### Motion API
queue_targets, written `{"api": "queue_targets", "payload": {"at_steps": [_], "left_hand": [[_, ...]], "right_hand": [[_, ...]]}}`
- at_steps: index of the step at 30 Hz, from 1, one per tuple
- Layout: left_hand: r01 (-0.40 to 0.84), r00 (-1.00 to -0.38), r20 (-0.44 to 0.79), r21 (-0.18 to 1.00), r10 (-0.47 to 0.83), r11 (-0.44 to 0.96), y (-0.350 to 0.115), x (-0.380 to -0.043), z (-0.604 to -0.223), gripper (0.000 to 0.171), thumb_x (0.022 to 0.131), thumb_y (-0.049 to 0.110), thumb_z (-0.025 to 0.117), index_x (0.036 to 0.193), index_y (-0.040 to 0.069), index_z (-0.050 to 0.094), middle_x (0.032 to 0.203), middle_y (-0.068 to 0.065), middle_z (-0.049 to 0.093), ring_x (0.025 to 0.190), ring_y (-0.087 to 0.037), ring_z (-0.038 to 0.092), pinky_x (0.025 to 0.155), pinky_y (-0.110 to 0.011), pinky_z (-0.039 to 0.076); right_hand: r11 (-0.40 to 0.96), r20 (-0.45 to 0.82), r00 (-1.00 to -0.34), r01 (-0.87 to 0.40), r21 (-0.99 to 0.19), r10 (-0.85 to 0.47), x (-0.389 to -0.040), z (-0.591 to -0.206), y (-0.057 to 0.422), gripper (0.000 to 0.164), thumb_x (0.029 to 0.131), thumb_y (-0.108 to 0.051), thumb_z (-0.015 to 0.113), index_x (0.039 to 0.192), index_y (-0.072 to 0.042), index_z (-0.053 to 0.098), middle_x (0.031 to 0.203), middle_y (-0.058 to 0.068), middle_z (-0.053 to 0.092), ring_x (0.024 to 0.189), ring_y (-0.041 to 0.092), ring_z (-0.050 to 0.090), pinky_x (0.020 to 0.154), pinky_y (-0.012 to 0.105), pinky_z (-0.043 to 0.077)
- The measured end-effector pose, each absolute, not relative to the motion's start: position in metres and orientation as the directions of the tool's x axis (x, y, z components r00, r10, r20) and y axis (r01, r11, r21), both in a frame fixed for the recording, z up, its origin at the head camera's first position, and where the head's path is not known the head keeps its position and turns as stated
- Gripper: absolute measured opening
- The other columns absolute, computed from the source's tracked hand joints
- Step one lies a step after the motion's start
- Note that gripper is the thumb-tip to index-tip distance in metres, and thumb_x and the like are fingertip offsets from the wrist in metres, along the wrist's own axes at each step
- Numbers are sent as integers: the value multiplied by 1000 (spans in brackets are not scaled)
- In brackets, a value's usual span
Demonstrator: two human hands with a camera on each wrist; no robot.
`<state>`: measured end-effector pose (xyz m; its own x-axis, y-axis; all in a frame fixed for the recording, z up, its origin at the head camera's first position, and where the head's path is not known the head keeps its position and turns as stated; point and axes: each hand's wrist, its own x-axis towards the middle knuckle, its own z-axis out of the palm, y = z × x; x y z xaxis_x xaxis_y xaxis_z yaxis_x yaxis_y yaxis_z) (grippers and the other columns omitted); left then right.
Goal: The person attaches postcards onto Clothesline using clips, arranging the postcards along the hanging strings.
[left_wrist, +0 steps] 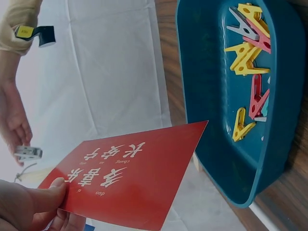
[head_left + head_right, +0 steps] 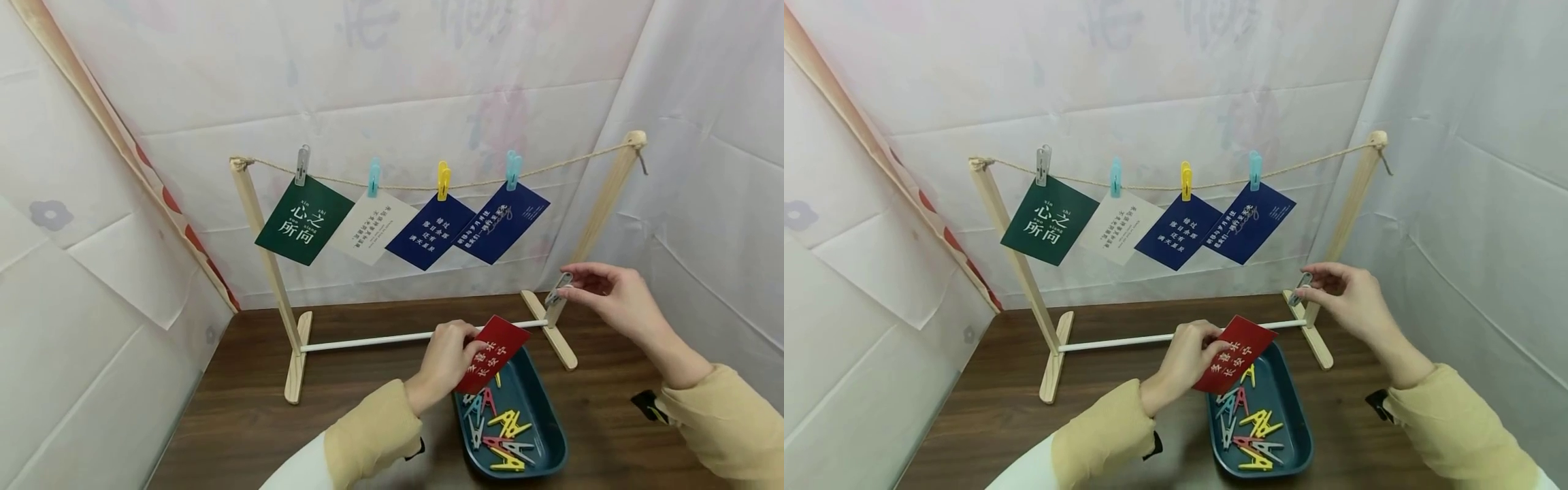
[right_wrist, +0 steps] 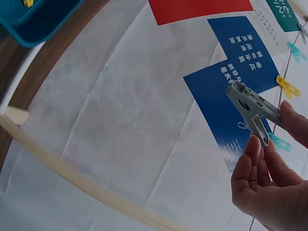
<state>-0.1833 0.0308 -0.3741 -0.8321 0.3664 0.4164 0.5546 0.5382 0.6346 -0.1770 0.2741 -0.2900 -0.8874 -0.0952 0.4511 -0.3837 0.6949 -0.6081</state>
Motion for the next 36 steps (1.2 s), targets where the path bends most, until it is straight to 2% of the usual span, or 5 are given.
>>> {"api": "queue_targets", "payload": {"at_steps": [13,24,36], "left_hand": [[508,-861,350,635,368,583,57,-202,-355,13,81,17,65,87,6,68,80,0,64,67,-3,54,60,-16,44],[539,-842,396,576,367,614,79,-213,-339,15,81,19,65,89,8,69,82,1,65,68,-3,55,61,-14,43],[546,-835,421,556,354,627,96,-221,-329,16,81,20,64,90,8,69,81,1,66,66,-3,55,61,-13,44]], "right_hand": [[743,428,-900,-341,-576,-81,-195,-268,275,31,77,-17,70,101,1,63,83,13,61,67,-4,51,57,12,41],[756,429,-901,-322,-571,-60,-210,-245,270,33,77,-17,70,103,1,62,83,13,61,64,0,51,57,13,40],[770,426,-904,-296,-565,-35,-224,-225,272,33,78,-17,68,105,1,61,87,14,60,65,-4,49,57,13,40]]}}
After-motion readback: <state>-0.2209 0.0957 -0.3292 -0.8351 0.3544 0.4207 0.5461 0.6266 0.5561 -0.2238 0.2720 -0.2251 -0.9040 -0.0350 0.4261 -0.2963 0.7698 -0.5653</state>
